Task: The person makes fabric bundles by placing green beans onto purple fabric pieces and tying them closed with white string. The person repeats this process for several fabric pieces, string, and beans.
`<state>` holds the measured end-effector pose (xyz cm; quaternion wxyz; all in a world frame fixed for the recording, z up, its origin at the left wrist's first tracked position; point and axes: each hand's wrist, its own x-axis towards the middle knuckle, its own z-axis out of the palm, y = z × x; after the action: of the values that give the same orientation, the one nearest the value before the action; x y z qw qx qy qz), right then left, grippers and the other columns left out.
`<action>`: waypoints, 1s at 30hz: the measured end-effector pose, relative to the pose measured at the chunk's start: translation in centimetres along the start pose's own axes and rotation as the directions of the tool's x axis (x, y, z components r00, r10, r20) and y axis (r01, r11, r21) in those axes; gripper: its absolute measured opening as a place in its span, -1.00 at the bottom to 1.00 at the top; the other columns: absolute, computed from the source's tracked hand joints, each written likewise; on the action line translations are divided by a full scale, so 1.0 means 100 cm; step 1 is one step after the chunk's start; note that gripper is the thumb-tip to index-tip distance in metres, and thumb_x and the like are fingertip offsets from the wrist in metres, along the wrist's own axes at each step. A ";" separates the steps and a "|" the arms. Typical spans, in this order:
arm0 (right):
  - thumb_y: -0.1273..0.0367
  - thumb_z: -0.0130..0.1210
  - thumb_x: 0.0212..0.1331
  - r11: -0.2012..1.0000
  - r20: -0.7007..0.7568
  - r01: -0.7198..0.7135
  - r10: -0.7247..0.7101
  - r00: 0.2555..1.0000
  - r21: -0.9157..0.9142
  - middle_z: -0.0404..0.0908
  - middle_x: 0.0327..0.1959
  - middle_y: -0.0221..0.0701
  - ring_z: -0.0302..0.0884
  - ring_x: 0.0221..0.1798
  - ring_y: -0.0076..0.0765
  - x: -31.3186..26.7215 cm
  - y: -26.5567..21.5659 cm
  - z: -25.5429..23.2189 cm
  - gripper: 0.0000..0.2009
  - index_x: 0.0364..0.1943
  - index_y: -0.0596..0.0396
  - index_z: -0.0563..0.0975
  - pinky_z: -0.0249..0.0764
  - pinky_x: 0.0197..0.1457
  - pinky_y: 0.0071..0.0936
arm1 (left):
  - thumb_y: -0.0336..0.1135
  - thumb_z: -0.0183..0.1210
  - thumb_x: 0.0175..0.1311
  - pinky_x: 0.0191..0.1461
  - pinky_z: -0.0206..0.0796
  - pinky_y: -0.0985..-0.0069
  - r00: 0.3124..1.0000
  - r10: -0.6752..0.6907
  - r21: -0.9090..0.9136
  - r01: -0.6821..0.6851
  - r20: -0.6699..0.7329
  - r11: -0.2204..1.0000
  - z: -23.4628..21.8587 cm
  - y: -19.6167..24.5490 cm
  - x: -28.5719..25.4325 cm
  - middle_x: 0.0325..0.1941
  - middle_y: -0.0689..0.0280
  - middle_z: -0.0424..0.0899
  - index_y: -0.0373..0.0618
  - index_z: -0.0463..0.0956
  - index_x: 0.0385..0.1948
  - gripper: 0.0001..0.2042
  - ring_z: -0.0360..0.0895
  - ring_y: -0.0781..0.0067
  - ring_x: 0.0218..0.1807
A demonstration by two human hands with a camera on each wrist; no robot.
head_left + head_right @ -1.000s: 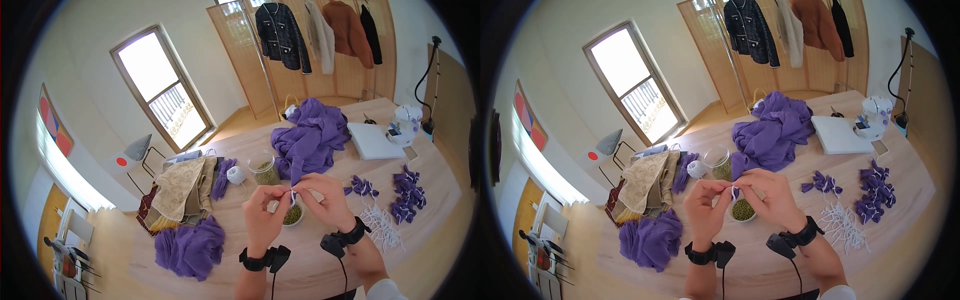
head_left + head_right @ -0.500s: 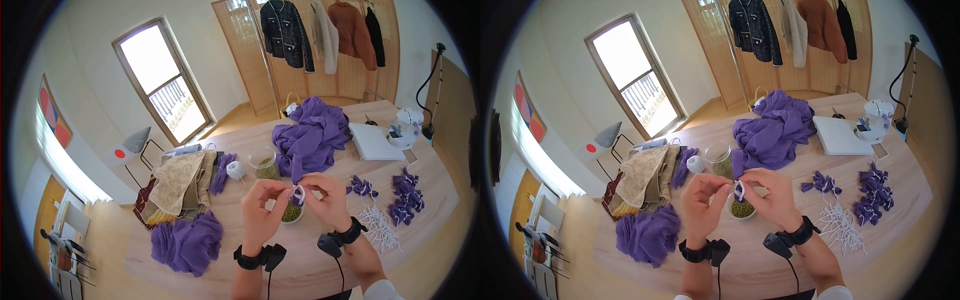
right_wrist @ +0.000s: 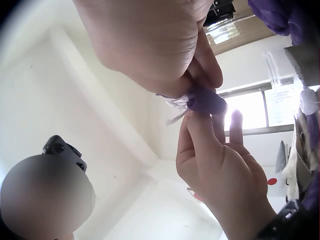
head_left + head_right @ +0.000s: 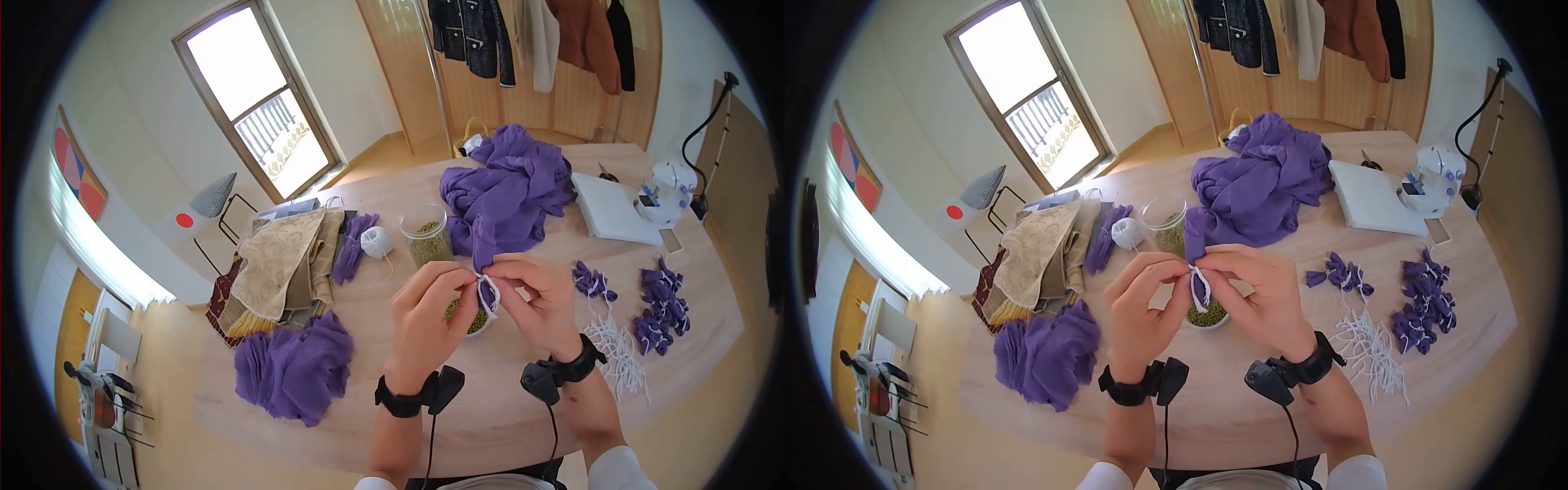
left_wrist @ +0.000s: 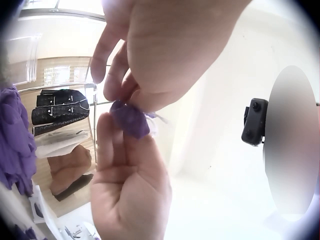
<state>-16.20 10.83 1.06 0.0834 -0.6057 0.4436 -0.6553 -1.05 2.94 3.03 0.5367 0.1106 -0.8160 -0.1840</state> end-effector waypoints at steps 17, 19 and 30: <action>0.59 0.31 -0.04 0.851 0.088 0.361 -0.355 0.931 -0.381 0.67 -0.18 -0.23 0.63 -0.41 -0.16 0.000 -0.010 0.006 -0.75 -0.21 0.19 0.60 0.55 -0.38 -0.42 | -0.63 0.27 -0.14 -0.36 0.46 0.47 0.994 0.101 0.068 -0.097 -0.050 0.993 -0.006 0.006 0.002 -0.37 0.26 0.66 -0.23 0.59 -0.47 -0.84 0.60 0.27 -0.43; 0.60 0.31 -0.05 0.839 0.087 0.370 -0.367 0.926 -0.399 0.67 -0.19 -0.22 0.63 -0.41 -0.14 -0.001 -0.009 0.006 -0.74 -0.22 0.20 0.58 0.54 -0.39 -0.42 | -0.62 0.26 -0.12 -0.34 0.46 0.48 0.997 0.049 0.013 -0.049 -0.053 0.999 -0.005 0.006 0.000 -0.38 0.24 0.66 -0.23 0.59 -0.46 -0.86 0.61 0.26 -0.43; 0.54 0.24 0.04 0.998 -0.121 -0.057 0.057 0.991 0.000 0.65 -0.35 -0.28 0.67 -0.38 -0.34 -0.008 -0.003 0.010 -0.86 -0.31 0.21 0.56 0.54 -0.28 -0.52 | -0.77 0.16 0.02 -0.11 0.53 0.53 0.968 -0.247 -0.478 0.234 0.035 0.846 0.004 0.001 -0.008 -0.23 0.12 0.66 -0.42 0.60 -0.37 -0.85 0.64 0.41 -0.20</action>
<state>-15.02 11.03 0.58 0.0741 -0.5520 0.4660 -0.6874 -1.09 3.38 2.25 0.5312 0.0783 -0.7172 -0.4441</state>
